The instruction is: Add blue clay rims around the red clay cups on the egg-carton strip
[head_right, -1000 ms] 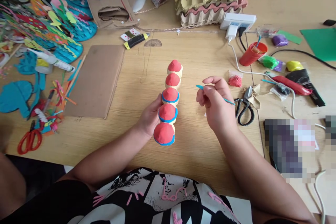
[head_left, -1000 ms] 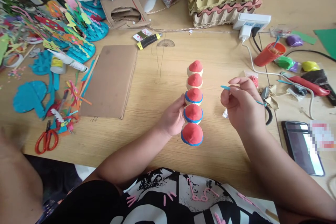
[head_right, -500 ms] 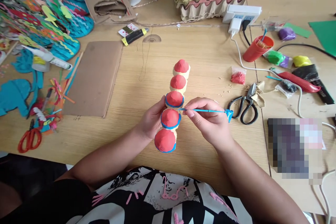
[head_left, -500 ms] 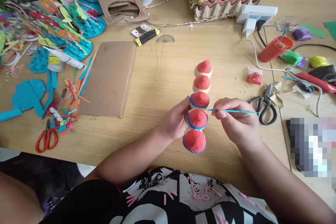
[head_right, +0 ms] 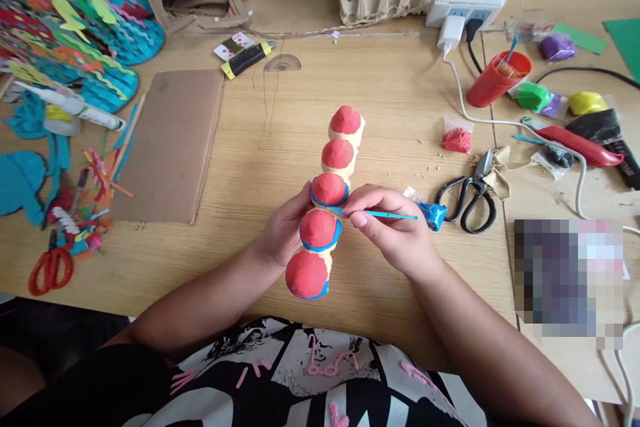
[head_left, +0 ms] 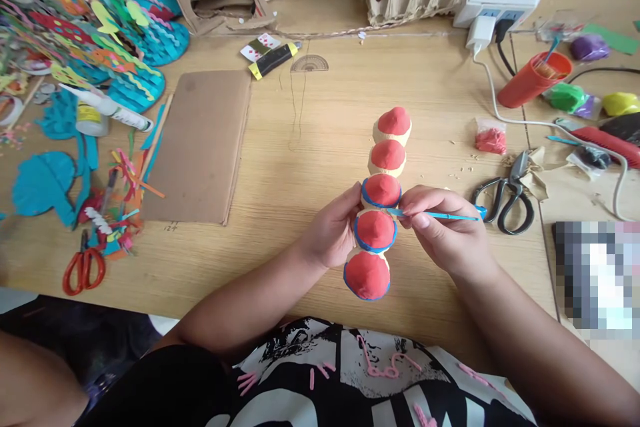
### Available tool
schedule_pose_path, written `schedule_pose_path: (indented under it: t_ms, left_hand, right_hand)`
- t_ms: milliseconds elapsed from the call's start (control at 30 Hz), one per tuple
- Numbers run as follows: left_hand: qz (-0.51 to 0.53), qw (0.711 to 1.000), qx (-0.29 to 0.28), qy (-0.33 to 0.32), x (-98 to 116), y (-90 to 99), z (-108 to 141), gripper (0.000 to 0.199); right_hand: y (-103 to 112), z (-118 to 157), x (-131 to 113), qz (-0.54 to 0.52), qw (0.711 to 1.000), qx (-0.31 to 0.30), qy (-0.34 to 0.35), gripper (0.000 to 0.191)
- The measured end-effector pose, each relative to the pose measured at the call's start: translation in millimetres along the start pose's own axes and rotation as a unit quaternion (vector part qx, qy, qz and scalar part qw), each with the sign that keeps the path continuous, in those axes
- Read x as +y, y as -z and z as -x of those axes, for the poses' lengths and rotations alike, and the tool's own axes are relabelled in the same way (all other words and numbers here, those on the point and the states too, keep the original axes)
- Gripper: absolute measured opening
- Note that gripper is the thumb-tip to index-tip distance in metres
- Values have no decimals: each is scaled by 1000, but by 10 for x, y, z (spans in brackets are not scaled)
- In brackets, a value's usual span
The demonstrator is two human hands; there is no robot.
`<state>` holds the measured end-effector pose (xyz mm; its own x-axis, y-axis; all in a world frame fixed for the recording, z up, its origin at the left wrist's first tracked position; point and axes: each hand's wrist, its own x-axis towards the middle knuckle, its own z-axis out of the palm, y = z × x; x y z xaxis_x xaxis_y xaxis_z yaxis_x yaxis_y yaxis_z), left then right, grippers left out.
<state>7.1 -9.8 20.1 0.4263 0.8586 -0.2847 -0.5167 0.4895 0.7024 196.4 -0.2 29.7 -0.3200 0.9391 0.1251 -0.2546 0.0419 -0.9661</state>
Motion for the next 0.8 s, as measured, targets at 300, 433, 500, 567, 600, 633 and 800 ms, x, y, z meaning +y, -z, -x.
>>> schedule_pose_path:
  t_ms: [300, 433, 500, 567, 600, 633, 800]
  left_hand:
    - [82, 995, 26, 45, 77, -95, 30, 38]
    - [131, 987, 24, 84, 127, -122, 64, 38]
    - [155, 983, 16, 102, 134, -121, 72, 39]
    - [167, 980, 21, 104, 128, -119, 72, 40]
    - [169, 980, 28, 98, 122, -119, 70, 39]
    - [168, 981, 36, 90, 114, -120, 67, 38]
    - [151, 986, 37, 66, 87, -135, 55, 34]
  right_hand:
    - [1, -17, -53, 65, 997, -16, 25, 15]
    - [-11, -29, -66, 117, 990, -20, 73, 14]
    - [-18, -36, -78, 143, 984, -16, 109, 13]
    - [-25, -39, -88, 175, 974, 0, 143, 13]
    - [-27, -37, -89, 196, 968, 8, 158, 13]
    - [-27, -33, -88, 220, 960, 16, 173, 13]
    - [6, -3, -49, 341, 900, 47, 268, 26]
